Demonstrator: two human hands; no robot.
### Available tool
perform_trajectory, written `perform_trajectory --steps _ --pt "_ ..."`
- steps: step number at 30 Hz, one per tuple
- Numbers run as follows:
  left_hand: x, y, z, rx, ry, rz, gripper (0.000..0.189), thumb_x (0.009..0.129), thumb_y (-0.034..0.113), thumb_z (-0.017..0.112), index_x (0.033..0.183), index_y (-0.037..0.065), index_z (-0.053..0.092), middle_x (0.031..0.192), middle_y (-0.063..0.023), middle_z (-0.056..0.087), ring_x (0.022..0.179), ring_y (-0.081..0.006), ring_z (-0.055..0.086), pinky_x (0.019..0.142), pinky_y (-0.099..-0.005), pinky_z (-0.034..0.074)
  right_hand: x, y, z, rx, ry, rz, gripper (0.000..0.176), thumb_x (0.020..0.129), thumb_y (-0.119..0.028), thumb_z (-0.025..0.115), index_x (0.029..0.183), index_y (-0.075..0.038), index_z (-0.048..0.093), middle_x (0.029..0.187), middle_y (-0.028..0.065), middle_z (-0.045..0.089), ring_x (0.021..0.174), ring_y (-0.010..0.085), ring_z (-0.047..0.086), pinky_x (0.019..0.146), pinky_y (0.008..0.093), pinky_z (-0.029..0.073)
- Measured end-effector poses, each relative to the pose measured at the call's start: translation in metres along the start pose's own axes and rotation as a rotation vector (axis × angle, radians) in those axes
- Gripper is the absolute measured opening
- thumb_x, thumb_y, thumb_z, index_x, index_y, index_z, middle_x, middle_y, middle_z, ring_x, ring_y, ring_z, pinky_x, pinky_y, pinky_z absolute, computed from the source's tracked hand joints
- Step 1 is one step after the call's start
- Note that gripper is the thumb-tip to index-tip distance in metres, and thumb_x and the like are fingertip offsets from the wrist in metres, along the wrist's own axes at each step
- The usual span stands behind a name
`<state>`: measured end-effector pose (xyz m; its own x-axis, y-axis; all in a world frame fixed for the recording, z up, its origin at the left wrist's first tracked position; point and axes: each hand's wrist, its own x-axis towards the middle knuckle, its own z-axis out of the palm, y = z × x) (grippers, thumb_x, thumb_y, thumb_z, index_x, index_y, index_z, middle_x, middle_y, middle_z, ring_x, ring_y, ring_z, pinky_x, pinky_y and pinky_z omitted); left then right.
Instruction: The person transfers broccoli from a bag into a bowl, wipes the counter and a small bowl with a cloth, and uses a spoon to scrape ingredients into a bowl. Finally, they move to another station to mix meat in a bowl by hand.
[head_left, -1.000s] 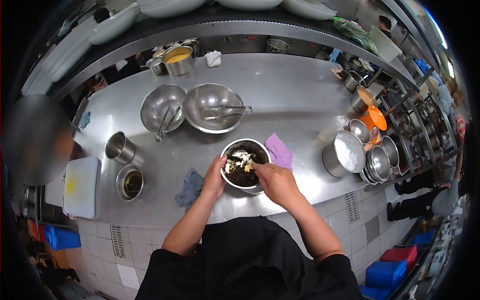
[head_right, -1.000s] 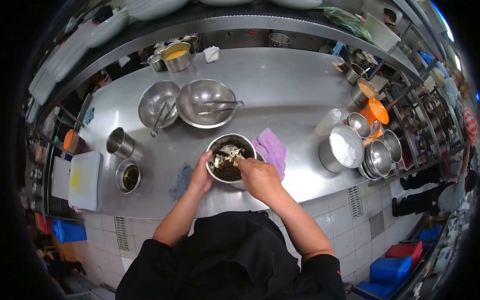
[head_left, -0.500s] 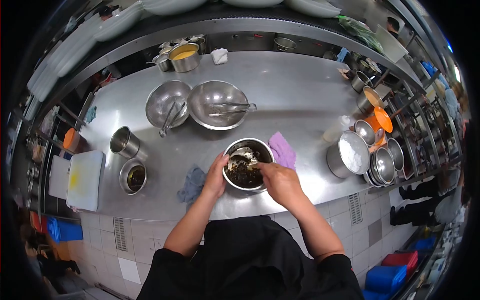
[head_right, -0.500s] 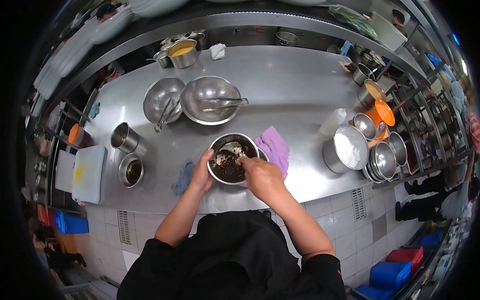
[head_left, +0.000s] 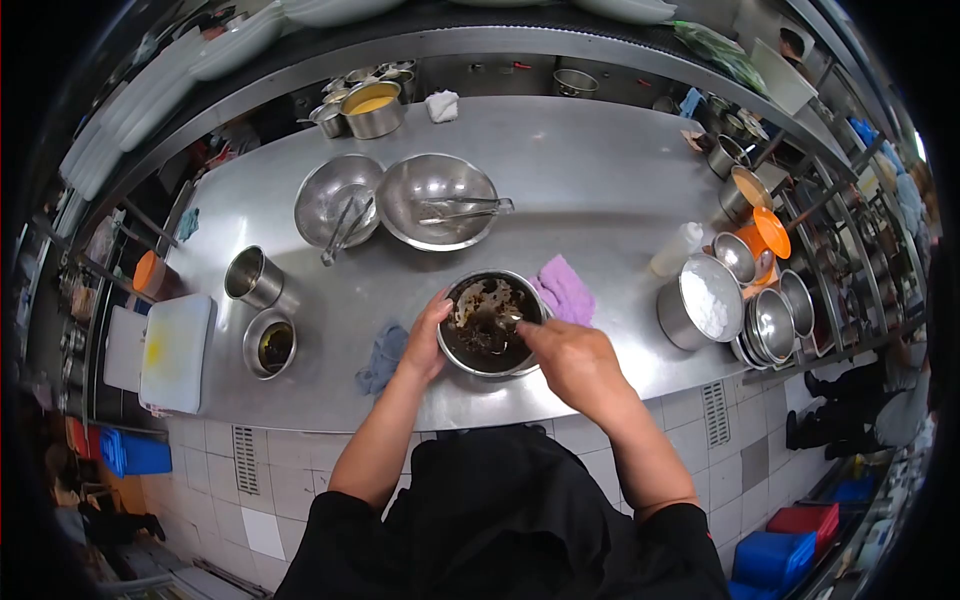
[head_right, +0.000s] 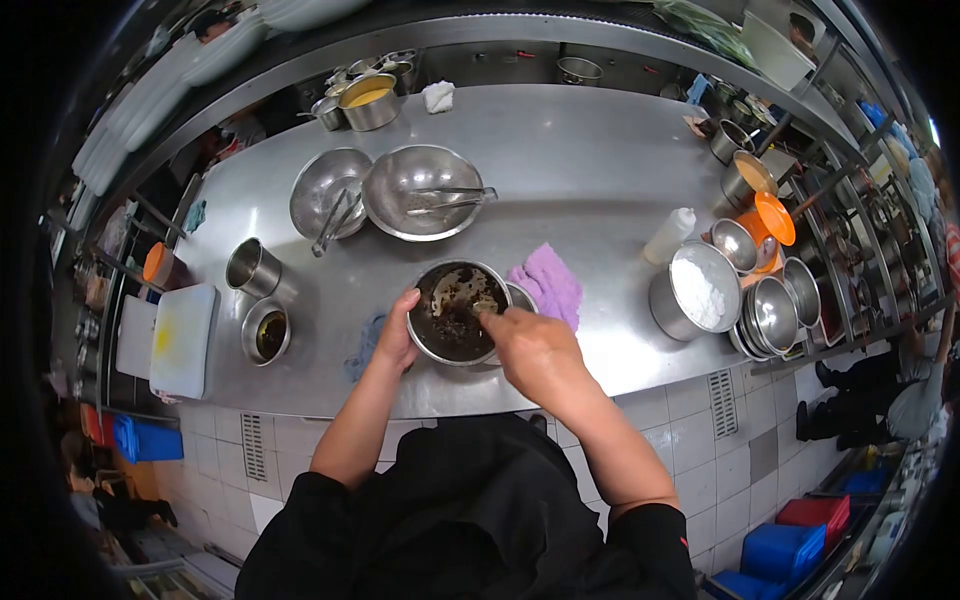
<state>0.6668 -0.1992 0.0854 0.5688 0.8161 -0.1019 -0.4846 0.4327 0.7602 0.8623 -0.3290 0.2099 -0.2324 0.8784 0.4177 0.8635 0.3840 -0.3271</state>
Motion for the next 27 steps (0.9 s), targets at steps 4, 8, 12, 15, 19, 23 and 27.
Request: perform_trajectory --steps 4,8,12,15,19,23,27 --pt "-0.003 0.009 0.020 0.194 0.013 0.069 0.056 0.090 0.029 0.055 0.136 0.001 0.044 0.127 -0.0113 0.056 0.118 -0.0200 0.053 0.102 -0.0324 0.040 0.004 0.011 0.008 -0.067 0.090 0.140 0.031 0.078 -0.004 0.059 0.108 -0.003 0.066 0.075 0.0121 0.061 0.068 0.0298 0.063 0.059 0.0405 0.050" --pt "0.003 0.012 0.022 0.344 0.059 0.116 0.051 0.090 0.030 0.057 0.132 0.000 0.050 0.123 -0.0100 0.058 0.115 -0.0170 0.053 0.099 -0.0301 0.040 -0.009 0.017 0.022 0.003 0.034 0.100 0.033 0.076 -0.004 0.063 0.109 -0.004 0.066 0.076 0.0112 0.060 0.068 0.0298 0.063 0.059 0.0400 0.051" --pt "0.007 0.014 0.022 0.377 0.068 0.126 0.050 0.090 0.029 0.058 0.130 0.001 0.052 0.122 -0.0100 0.059 0.114 -0.0171 0.053 0.098 -0.0291 0.039 -0.007 0.017 0.019 0.033 0.081 0.124 0.037 0.074 -0.004 0.066 0.110 -0.007 0.067 0.078 0.0099 0.059 0.068 0.0284 0.062 0.059 0.0393 0.050" --pt "0.009 0.018 0.029 0.446 0.079 0.117 0.050 0.089 0.029 0.060 0.130 0.000 0.052 0.122 -0.0096 0.059 0.113 -0.0170 0.053 0.097 -0.0295 0.041 -0.001 0.021 0.023 -0.017 0.165 0.146 0.037 0.074 -0.004 0.066 0.110 -0.008 0.068 0.078 0.0102 0.058 0.066 0.0280 0.061 0.058 0.0386 0.050" --pt "0.013 0.020 0.035 0.566 0.125 0.113 0.051 0.087 0.030 0.063 0.128 0.001 0.054 0.121 -0.0101 0.059 0.112 -0.0178 0.054 0.096 -0.0302 0.042 -0.004 0.026 0.032 -0.101 0.140 0.193 0.037 0.073 -0.004 0.066 0.110 -0.009 0.069 0.077 0.0114 0.057 0.064 0.0278 0.060 0.057 0.0384 0.049" --pt "0.021 0.014 0.024 0.744 0.181 0.257 0.050 0.085 0.031 0.066 0.125 0.003 0.057 0.116 -0.0118 0.061 0.108 -0.0198 0.056 0.094 -0.0306 0.043 -0.013 0.026 0.031 -0.166 0.067 0.240 0.033 0.076 -0.008 0.064 0.109 -0.009 0.069 0.075 0.0105 0.058 0.064 0.0281 0.061 0.057 0.0390 0.050" --pt "0.023 0.013 0.023 0.741 0.179 0.296 0.050 0.085 0.031 0.065 0.125 0.002 0.058 0.116 -0.0119 0.061 0.108 -0.0194 0.056 0.094 -0.0306 0.043 -0.017 0.024 0.028 -0.127 -0.108 0.266 0.030 0.081 -0.013 0.059 0.108 -0.007 0.068 0.076 0.0112 0.063 0.069 0.0287 0.065 0.061 0.0398 0.052"
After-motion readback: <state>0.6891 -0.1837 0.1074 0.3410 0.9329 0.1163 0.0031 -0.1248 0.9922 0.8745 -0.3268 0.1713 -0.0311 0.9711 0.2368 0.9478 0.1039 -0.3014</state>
